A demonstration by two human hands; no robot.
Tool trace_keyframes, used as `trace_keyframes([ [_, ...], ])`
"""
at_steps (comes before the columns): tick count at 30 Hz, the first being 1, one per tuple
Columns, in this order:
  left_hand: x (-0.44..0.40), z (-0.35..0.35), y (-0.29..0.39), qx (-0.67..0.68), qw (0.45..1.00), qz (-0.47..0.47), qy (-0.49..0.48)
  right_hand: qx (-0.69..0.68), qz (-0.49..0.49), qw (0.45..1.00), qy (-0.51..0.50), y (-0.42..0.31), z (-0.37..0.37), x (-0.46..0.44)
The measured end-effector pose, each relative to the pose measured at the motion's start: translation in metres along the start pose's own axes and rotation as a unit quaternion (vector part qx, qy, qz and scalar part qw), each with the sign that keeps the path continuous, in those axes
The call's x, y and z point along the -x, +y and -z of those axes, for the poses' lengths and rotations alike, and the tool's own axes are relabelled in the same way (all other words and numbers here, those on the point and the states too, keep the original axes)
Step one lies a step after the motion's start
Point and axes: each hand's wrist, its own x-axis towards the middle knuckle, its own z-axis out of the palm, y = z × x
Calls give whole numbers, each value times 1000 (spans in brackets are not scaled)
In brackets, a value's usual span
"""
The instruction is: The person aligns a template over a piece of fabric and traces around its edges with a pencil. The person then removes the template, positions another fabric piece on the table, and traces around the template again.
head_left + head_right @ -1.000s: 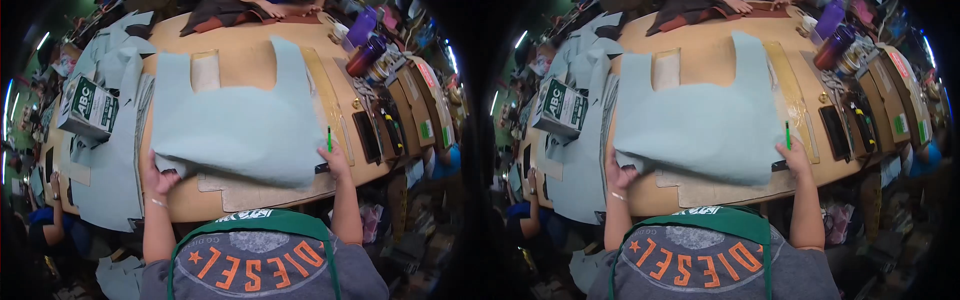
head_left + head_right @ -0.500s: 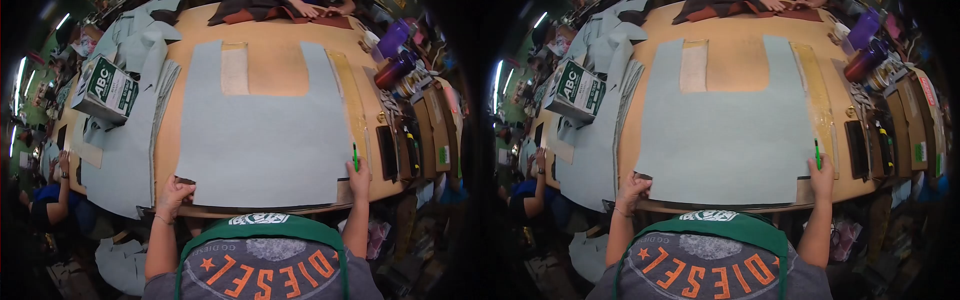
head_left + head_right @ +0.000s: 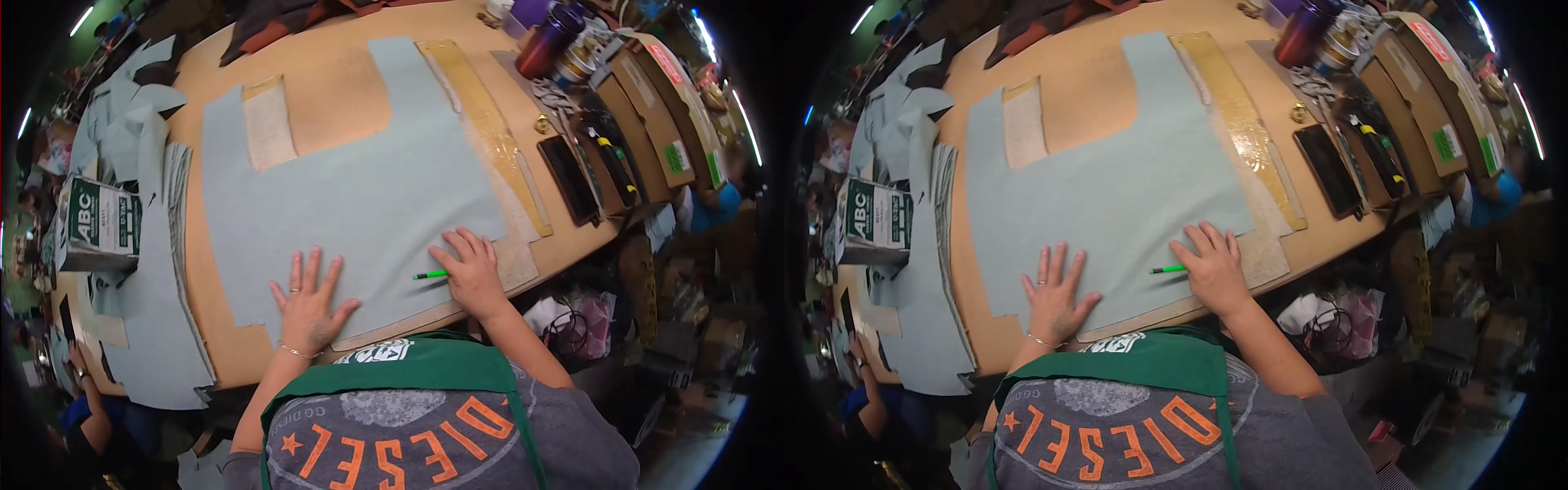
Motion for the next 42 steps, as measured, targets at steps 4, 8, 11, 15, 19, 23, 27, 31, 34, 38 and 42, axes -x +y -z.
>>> trace_keyframes([
  [4, 0, 3, -9, 21, 999, 30, -7, -33, -46, 996, 71, 50, -6, -20],
  [8, 5, 2, -28, 15, 1000, 11, 7, 112, -218, 957, 156, 138, 1, -34],
  [11, 8, 3, -50, 32, 999, 6, 8, 100, -267, 952, 108, 168, 4, -37],
  [15, 17, 5, -63, 45, 998, 39, 6, -104, -350, 931, -6, 168, 22, -52],
  [19, 18, 7, -61, 15, 999, 33, -2, -533, -350, 767, -70, 191, 38, -49],
  [23, 19, 9, -61, 20, 999, 31, -2, -591, -304, 746, -43, 161, 66, -51],
  [27, 21, 9, -61, 28, 999, 34, 4, -523, -232, 820, 42, 145, 112, -44],
  [31, 21, 8, -60, 18, 999, 35, 7, -421, -223, 854, 207, 167, 161, -18],
  [34, 20, 6, -60, 18, 999, 34, 13, -295, -183, 897, 272, 157, 192, -18],
  [38, 20, 7, -56, 11, 999, 36, -3, -238, -178, 865, 405, 152, 156, -36],
  [42, 18, 6, -53, 1, 999, 36, -10, -221, -167, 828, 488, 134, 97, -59],
])
